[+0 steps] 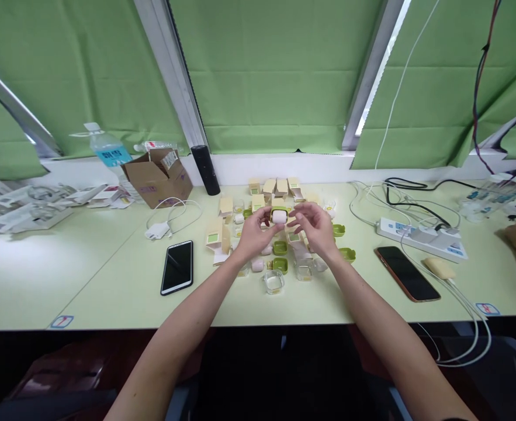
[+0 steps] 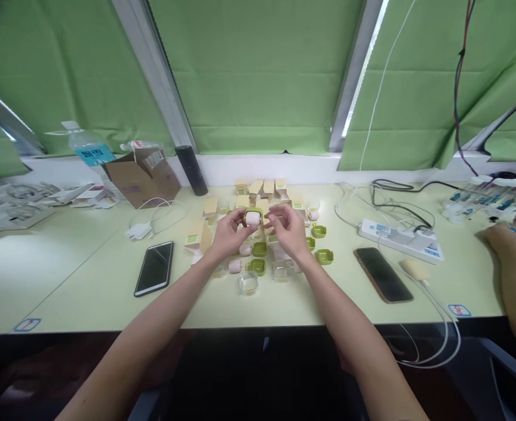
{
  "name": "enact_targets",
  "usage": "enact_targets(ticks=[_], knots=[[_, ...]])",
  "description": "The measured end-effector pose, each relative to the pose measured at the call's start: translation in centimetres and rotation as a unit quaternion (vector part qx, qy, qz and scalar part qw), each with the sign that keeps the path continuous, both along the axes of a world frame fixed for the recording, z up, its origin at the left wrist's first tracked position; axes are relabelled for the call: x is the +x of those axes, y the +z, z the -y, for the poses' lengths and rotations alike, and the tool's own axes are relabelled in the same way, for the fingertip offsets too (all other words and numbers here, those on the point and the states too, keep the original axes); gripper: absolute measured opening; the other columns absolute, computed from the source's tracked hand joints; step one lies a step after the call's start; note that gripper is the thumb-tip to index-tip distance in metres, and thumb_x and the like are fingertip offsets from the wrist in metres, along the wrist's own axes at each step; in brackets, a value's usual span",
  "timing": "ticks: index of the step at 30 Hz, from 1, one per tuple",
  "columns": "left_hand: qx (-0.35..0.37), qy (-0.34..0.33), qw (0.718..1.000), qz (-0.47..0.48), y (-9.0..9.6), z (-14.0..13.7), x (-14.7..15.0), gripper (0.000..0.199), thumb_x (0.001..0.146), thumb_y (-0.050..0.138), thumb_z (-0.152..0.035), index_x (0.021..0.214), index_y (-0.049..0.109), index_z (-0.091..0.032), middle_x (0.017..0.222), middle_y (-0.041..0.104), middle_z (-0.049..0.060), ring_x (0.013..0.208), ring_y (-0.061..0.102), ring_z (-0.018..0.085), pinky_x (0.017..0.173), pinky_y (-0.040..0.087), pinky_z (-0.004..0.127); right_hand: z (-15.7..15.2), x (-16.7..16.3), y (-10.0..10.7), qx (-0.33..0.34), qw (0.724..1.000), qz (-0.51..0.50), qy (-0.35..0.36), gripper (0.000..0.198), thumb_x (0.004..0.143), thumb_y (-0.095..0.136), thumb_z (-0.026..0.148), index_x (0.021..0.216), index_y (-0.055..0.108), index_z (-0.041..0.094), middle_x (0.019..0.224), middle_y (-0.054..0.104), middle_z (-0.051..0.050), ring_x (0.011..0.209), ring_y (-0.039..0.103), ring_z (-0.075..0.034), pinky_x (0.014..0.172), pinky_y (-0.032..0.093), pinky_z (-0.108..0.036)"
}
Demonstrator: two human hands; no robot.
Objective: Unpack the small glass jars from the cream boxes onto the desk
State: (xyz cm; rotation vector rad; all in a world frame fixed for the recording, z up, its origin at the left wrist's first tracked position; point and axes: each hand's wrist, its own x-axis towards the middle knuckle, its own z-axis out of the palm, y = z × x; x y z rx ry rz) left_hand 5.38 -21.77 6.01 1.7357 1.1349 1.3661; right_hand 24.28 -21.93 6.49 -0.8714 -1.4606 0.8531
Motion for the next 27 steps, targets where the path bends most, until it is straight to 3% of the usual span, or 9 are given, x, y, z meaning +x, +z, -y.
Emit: enact_targets(ticks=[2,4,8,12,18,24,27], knots=[[-0.022,0.019,0.998,0.047,0.0,0.0,0.0,0.046,0.078,0.080,-0.035,0.117,0.065,-0.017,0.111,0.073,0.010,0.096,0.068,0.020,0.087,0.054,0.033,0.9,0.1,-0.1,0.129,0.986,0.100,-0.043,0.033,0.089,0.071,0.042,0.120,0.068,0.028,0.118,0.074,-0.009,0.091,0.073,-0.025,0.073,0.064,-0.041],[-0.032,0.032,0.998,0.054,-0.1,0.2,0.1,0.045,0.075,0.083,-0.035,0.113,0.065,-0.017,0.100,0.072,0.007,0.087,0.067,0.018,0.080,0.054,0.031,1.4,-0.1,-0.3,0.214,0.956,0.195,-0.045,0.036,0.091,0.069,0.033,0.127,0.068,0.029,0.130,0.069,-0.012,0.107,0.070,-0.030,0.080,0.064,-0.045],[-0.018,0.022,0.999,0.029,-0.2,0.7,0.3,0.051,0.075,0.082,-0.031,0.122,0.065,-0.019,0.078,0.066,-0.002,0.072,0.060,0.015,0.069,0.049,0.027,1.3,-0.6,-1.0,0.274,0.915,0.290,-0.054,0.036,0.099,0.056,0.026,0.133,0.067,0.027,0.130,0.066,-0.015,0.116,0.067,-0.032,0.090,0.063,-0.049],[0.033,0.019,0.999,-0.010,-0.2,1.0,0.2,0.046,0.080,0.077,-0.030,0.124,0.068,-0.021,0.084,0.069,0.000,0.073,0.060,0.014,0.073,0.051,0.028,0.9,-0.7,-1.4,0.326,0.890,0.310,-0.077,0.037,0.103,0.050,0.024,0.138,0.063,0.023,0.124,0.064,-0.016,0.116,0.067,-0.030,0.091,0.063,-0.047],[0.066,-0.051,0.996,-0.044,-0.3,1.0,-0.6,0.042,0.096,0.059,-0.042,0.129,0.069,-0.017,0.098,0.077,0.007,0.087,0.071,0.020,0.083,0.059,0.033,0.9,-0.4,-1.5,0.318,0.880,0.342,-0.083,0.038,0.105,0.045,0.018,0.140,0.058,0.023,0.118,0.061,-0.014,0.099,0.069,-0.024,0.082,0.064,-0.041],[0.090,0.007,0.985,-0.147,-0.7,1.2,-0.4,0.038,0.097,0.055,-0.034,0.129,0.069,-0.018,0.106,0.080,0.008,0.090,0.075,0.023,0.084,0.059,0.035,1.1,-0.4,-1.3,0.297,0.871,0.382,-0.091,0.031,0.104,0.050,0.024,0.133,0.060,0.019,0.124,0.062,-0.017,0.113,0.066,-0.029,0.086,0.063,-0.043],[0.119,0.037,0.973,-0.192,-0.9,1.3,-0.2,0.038,0.096,0.053,-0.030,0.130,0.068,-0.018,0.101,0.080,0.007,0.085,0.074,0.021,0.081,0.057,0.033,1.2,-0.5,-1.3,0.283,0.868,0.396,-0.094,0.031,0.107,0.045,0.025,0.133,0.060,0.018,0.122,0.062,-0.016,0.107,0.068,-0.027,0.081,0.063,-0.040]])
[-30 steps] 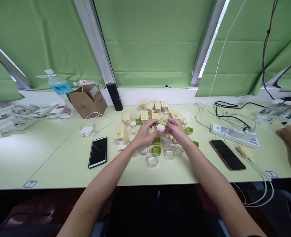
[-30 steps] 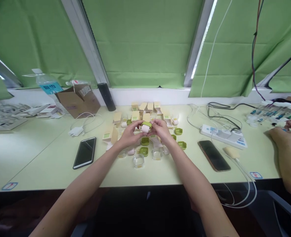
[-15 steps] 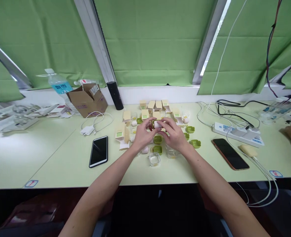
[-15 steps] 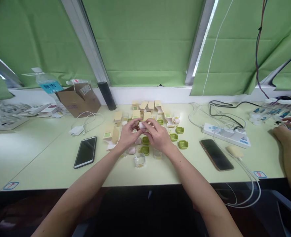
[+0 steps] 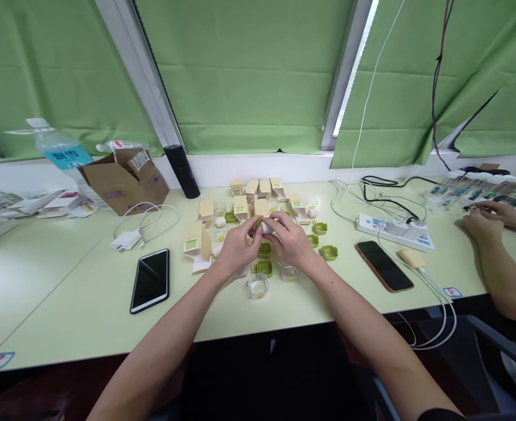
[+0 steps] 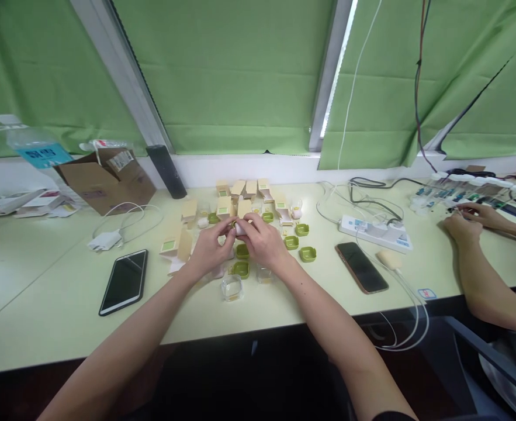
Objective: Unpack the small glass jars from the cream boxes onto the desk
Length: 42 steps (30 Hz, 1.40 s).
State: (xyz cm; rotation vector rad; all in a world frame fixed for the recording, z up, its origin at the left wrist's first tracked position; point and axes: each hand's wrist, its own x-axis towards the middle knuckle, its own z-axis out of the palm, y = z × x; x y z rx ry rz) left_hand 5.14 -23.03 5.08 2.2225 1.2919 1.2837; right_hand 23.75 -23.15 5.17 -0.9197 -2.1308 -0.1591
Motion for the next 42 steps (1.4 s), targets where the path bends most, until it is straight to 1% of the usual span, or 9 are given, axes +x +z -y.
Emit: enact_targets(ticks=[4,11,17,22,25,27,32,38,42], knots=[[0.032,0.026,0.998,-0.043,-0.1,0.0,0.0,0.037,0.095,0.052,-0.025,0.126,0.071,-0.018,0.087,0.079,0.004,0.071,0.069,0.017,0.074,0.053,0.029,0.1,-0.3,-0.3,-0.014,1.000,-0.004,-0.002,0.031,0.107,0.043,0.026,0.132,0.060,0.018,0.123,0.063,-0.016,0.099,0.069,-0.025,0.073,0.061,-0.037],[0.044,0.063,0.993,-0.087,0.3,0.1,0.2,0.036,0.094,0.048,-0.019,0.120,0.073,-0.018,0.079,0.077,0.002,0.059,0.062,0.016,0.065,0.047,0.028,0.2,-0.9,-0.4,-0.033,0.999,-0.037,0.013,0.031,0.104,0.045,0.019,0.133,0.055,0.020,0.128,0.061,-0.017,0.111,0.065,-0.029,0.082,0.060,-0.041],[0.036,0.084,0.989,-0.118,0.5,0.2,0.4,0.034,0.095,0.048,-0.018,0.118,0.073,-0.017,0.076,0.075,0.003,0.056,0.061,0.016,0.063,0.045,0.028,0.3,-1.2,-0.3,-0.044,0.999,-0.018,-0.012,0.031,0.101,0.044,0.018,0.131,0.055,0.018,0.128,0.057,-0.019,0.101,0.065,-0.029,0.068,0.057,-0.038],[0.031,0.106,0.982,-0.156,0.3,0.2,0.5,0.033,0.095,0.050,-0.018,0.119,0.072,-0.016,0.078,0.075,0.005,0.060,0.064,0.019,0.064,0.045,0.031,0.3,-1.5,-0.3,-0.057,0.998,-0.013,-0.019,0.030,0.100,0.045,0.018,0.129,0.053,0.018,0.127,0.056,-0.018,0.097,0.064,-0.029,0.064,0.054,-0.038],[0.023,0.087,0.989,-0.114,0.6,0.1,0.5,0.030,0.097,0.050,-0.020,0.118,0.071,-0.017,0.082,0.076,0.005,0.066,0.066,0.019,0.068,0.048,0.032,0.0,-1.2,0.0,-0.070,0.996,-0.051,-0.001,0.026,0.101,0.046,0.021,0.126,0.053,0.020,0.126,0.056,-0.017,0.100,0.063,-0.029,0.069,0.056,-0.039],[0.031,0.056,0.996,-0.068,0.9,-0.1,0.3,0.029,0.099,0.052,-0.025,0.121,0.069,-0.018,0.091,0.076,0.005,0.076,0.068,0.019,0.076,0.049,0.033,-0.3,-0.7,0.3,-0.073,0.992,-0.094,0.031,0.022,0.102,0.047,0.024,0.124,0.052,0.021,0.123,0.057,-0.016,0.105,0.062,-0.029,0.075,0.057,-0.041],[0.053,-0.012,0.996,-0.064,1.4,-0.6,-0.5,0.037,0.094,0.067,-0.037,0.127,0.064,-0.021,0.102,0.069,0.006,0.096,0.065,0.024,0.092,0.045,0.040,-0.8,0.4,1.1,-0.116,0.976,-0.155,0.101,0.018,0.103,0.051,0.030,0.120,0.054,0.023,0.118,0.058,-0.012,0.103,0.061,-0.026,0.080,0.059,-0.041],[0.081,-0.005,0.995,-0.066,1.4,-0.6,-0.8,0.036,0.094,0.067,-0.035,0.127,0.061,-0.021,0.116,0.058,0.010,0.112,0.057,0.028,0.102,0.042,0.046,-1.2,0.0,0.5,-0.172,0.955,-0.206,0.126,0.021,0.103,0.051,0.038,0.120,0.053,0.024,0.122,0.058,-0.012,0.103,0.063,-0.024,0.084,0.060,-0.041],[0.068,-0.003,0.997,-0.020,1.3,-0.8,-1.2,0.034,0.094,0.067,-0.032,0.125,0.059,-0.020,0.118,0.058,0.010,0.111,0.058,0.027,0.102,0.045,0.045,-1.3,-0.1,0.4,-0.223,0.927,-0.275,0.126,0.031,0.104,0.050,0.047,0.126,0.047,0.026,0.117,0.063,-0.010,0.095,0.069,-0.023,0.088,0.061,-0.044]])
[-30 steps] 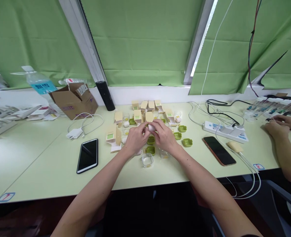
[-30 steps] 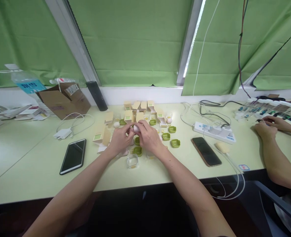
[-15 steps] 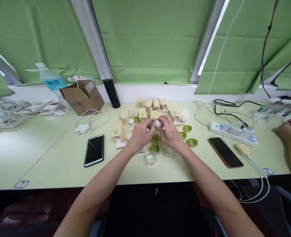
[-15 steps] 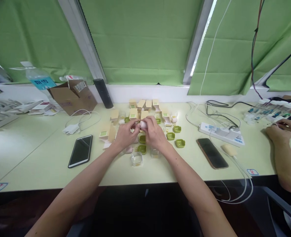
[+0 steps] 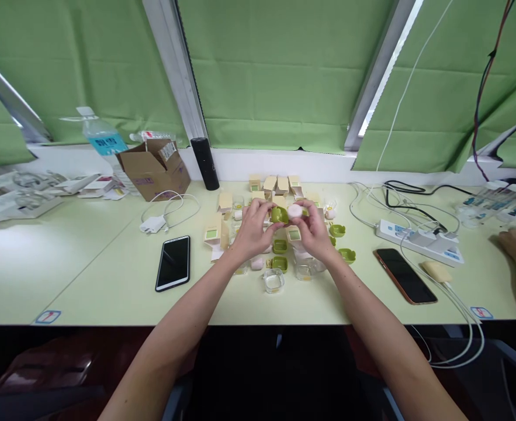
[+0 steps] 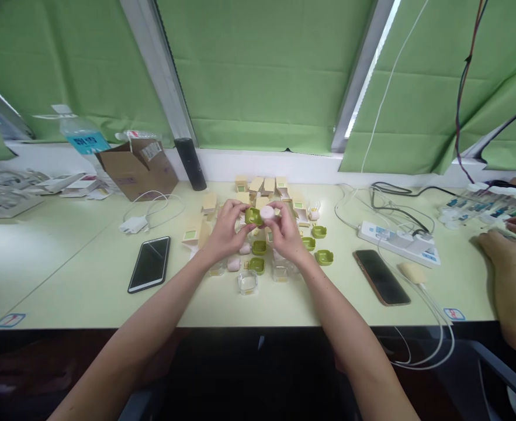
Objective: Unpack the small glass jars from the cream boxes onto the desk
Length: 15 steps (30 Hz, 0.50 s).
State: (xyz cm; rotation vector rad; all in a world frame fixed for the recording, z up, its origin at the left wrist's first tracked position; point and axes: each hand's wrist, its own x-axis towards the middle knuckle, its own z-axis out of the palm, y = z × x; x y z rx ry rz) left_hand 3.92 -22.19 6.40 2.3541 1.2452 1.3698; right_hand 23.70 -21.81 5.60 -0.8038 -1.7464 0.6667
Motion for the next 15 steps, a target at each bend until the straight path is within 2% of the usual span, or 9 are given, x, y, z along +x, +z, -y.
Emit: enact_targets(ticks=[3,6,10,12,15], knots=[[-0.016,0.028,0.996,0.085,-0.4,-1.1,-1.0,0.032,0.092,0.070,-0.032,0.120,0.061,-0.021,0.117,0.061,0.009,0.108,0.061,0.024,0.097,0.050,0.041,-0.2,0.3,0.3,-0.036,0.998,-0.047,0.003,0.035,0.104,0.050,0.052,0.129,0.044,0.029,0.108,0.068,-0.006,0.096,0.073,-0.023,0.096,0.059,-0.047],[-0.046,0.051,0.979,0.192,-0.8,-2.4,-2.0,0.035,0.089,0.072,-0.035,0.119,0.062,-0.021,0.118,0.064,0.010,0.108,0.065,0.023,0.090,0.054,0.036,-0.5,0.6,0.4,-0.024,0.999,-0.033,-0.027,0.037,0.101,0.057,0.054,0.126,0.051,0.028,0.118,0.067,-0.008,0.104,0.071,-0.023,0.097,0.059,-0.045],[-0.085,-0.014,0.948,0.305,-1.0,-3.4,-2.9,0.047,0.085,0.077,-0.038,0.124,0.058,-0.020,0.119,0.070,0.011,0.107,0.069,0.022,0.087,0.056,0.034,-0.8,0.4,0.1,0.027,0.997,0.040,-0.054,0.029,0.098,0.063,0.045,0.118,0.062,0.024,0.124,0.065,-0.011,0.108,0.066,-0.023,0.092,0.060,-0.041],[-0.091,-0.048,0.938,0.332,-1.0,-3.3,-3.2,0.051,0.083,0.079,-0.040,0.125,0.057,-0.021,0.120,0.071,0.011,0.109,0.071,0.022,0.093,0.057,0.036,-0.7,0.1,-0.1,0.041,0.996,0.069,-0.048,0.024,0.097,0.064,0.037,0.116,0.065,0.024,0.123,0.066,-0.010,0.107,0.066,-0.023,0.090,0.060,-0.041],[-0.088,-0.058,0.926,0.363,-1.2,-3.2,-3.8,0.054,0.082,0.081,-0.043,0.126,0.059,-0.020,0.125,0.071,0.013,0.117,0.070,0.024,0.103,0.056,0.040,-0.7,-0.2,-0.3,0.046,0.992,0.109,-0.040,0.020,0.094,0.065,0.028,0.112,0.068,0.022,0.118,0.067,-0.010,0.099,0.066,-0.023,0.087,0.060,-0.041]])
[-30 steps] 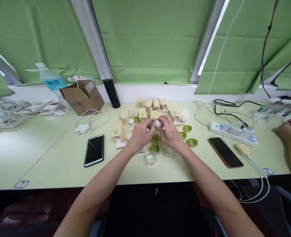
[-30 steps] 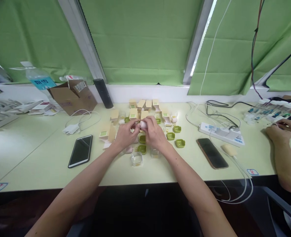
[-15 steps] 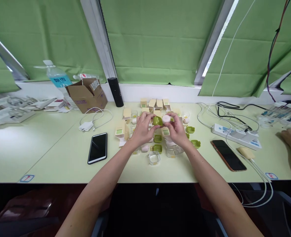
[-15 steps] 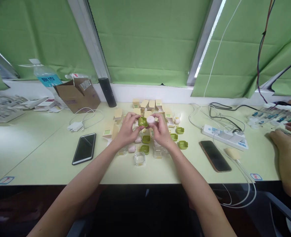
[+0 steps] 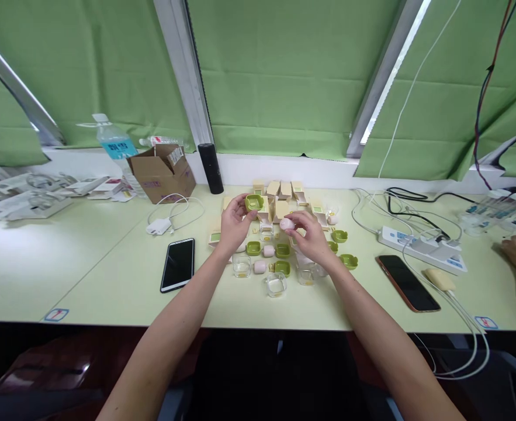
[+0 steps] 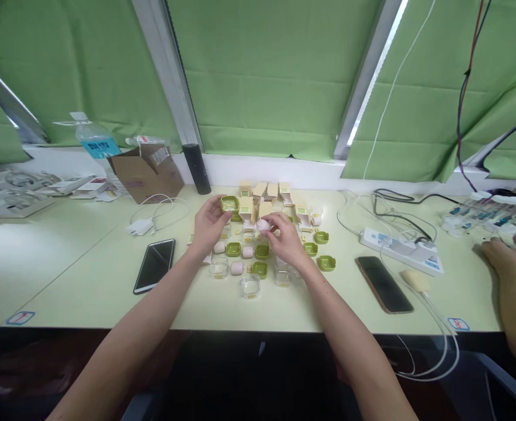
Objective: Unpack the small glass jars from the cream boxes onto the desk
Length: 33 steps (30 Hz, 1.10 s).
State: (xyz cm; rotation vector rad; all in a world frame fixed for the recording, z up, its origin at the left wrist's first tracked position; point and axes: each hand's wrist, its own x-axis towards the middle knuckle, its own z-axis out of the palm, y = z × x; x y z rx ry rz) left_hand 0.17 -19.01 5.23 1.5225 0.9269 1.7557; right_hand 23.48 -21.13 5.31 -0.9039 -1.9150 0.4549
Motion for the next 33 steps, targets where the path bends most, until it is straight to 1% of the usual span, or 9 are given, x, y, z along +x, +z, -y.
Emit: enact_targets(ticks=[3,6,11,15,20,25,29,31,33], knots=[[0.003,0.016,1.000,0.023,-0.3,0.0,-0.5,0.058,0.082,0.082,-0.048,0.127,0.060,-0.019,0.130,0.069,0.015,0.122,0.069,0.026,0.108,0.055,0.042,0.0,-0.5,0.0,-0.014,0.998,0.054,0.007,0.021,0.092,0.064,0.021,0.113,0.068,0.020,0.114,0.067,-0.009,0.089,0.066,-0.021,0.084,0.058,-0.041],[0.010,0.041,0.999,0.028,-0.5,-0.2,-1.0,0.061,0.081,0.083,-0.051,0.128,0.060,-0.020,0.129,0.070,0.015,0.121,0.069,0.026,0.109,0.055,0.043,0.1,-1.3,0.4,-0.025,0.991,0.134,0.009,0.026,0.090,0.062,0.014,0.115,0.067,0.019,0.110,0.067,-0.009,0.091,0.066,-0.021,0.083,0.056,-0.038],[0.016,0.070,0.997,0.041,-0.6,-0.3,-1.2,0.063,0.081,0.083,-0.054,0.127,0.060,-0.018,0.127,0.071,0.016,0.120,0.070,0.026,0.109,0.055,0.043,0.3,-3.1,2.0,-0.060,0.949,0.307,-0.036,0.024,0.092,0.059,0.015,0.115,0.063,0.020,0.112,0.072,-0.010,0.093,0.068,-0.025,0.070,0.047,-0.033],[0.014,0.076,0.996,0.046,-0.7,-0.3,-1.1,0.064,0.080,0.083,-0.056,0.126,0.060,-0.018,0.126,0.071,0.016,0.120,0.070,0.026,0.107,0.056,0.042,0.0,-4.3,2.6,-0.083,0.924,0.369,-0.048,0.026,0.094,0.057,0.018,0.119,0.058,0.020,0.117,0.074,-0.014,0.092,0.070,-0.029,0.063,0.044,-0.034],[0.018,0.084,0.996,0.027,-0.9,-0.4,-1.1,0.063,0.083,0.080,-0.057,0.128,0.060,-0.018,0.126,0.070,0.016,0.118,0.070,0.026,0.106,0.057,0.042,-1.3,-5.3,1.9,-0.099,0.921,0.376,-0.022,0.026,0.094,0.055,0.017,0.120,0.058,0.020,0.116,0.075,-0.013,0.097,0.071,-0.029,0.068,0.047,-0.033],[0.020,0.078,0.997,0.015,-1.2,-0.5,-1.1,0.065,0.083,0.079,-0.058,0.129,0.058,-0.018,0.127,0.070,0.016,0.119,0.070,0.026,0.106,0.057,0.041,-1.8,-6.3,1.2,-0.095,0.931,0.351,-0.003,0.029,0.093,0.059,0.016,0.122,0.058,0.018,0.111,0.076,-0.012,0.097,0.070,-0.028,0.074,0.050,-0.033],[0.021,0.080,0.996,0.017,-1.3,-0.4,-1.0,0.063,0.083,0.079,-0.057,0.129,0.059,-0.018,0.126,0.070,0.016,0.119,0.070,0.026,0.105,0.057,0.041,-1.9,-6.4,1.4,-0.113,0.940,0.323,0.013,0.027,0.095,0.059,0.020,0.121,0.059,0.020,0.114,0.076,-0.009,0.101,0.070,-0.026,0.075,0.049,-0.032],[0.021,0.083,0.996,0.021,-1.2,-0.3,-0.9,0.063,0.083,0.079,-0.057,0.129,0.060,-0.017,0.124,0.070,0.016,0.119,0.070,0.027,0.106,0.057,0.042,-2.0,-5.9,1.8,-0.119,0.946,0.301,-0.003,0.027,0.096,0.058,0.023,0.123,0.059,0.022,0.118,0.075,-0.008,0.103,0.070,-0.025,0.075,0.048,-0.031],[0.022,0.085,0.996,0.025,-1.2,-0.3,-0.8,0.064,0.083,0.080,-0.058,0.128,0.060,-0.017,0.123,0.071,0.016,0.118,0.070,0.026,0.106,0.057,0.042,-2.2,-5.3,2.2,-0.108,0.950,0.290,-0.042,0.027,0.096,0.059,0.025,0.122,0.060,0.022,0.122,0.075,-0.008,0.104,0.069,-0.026,0.075,0.047,-0.032]])
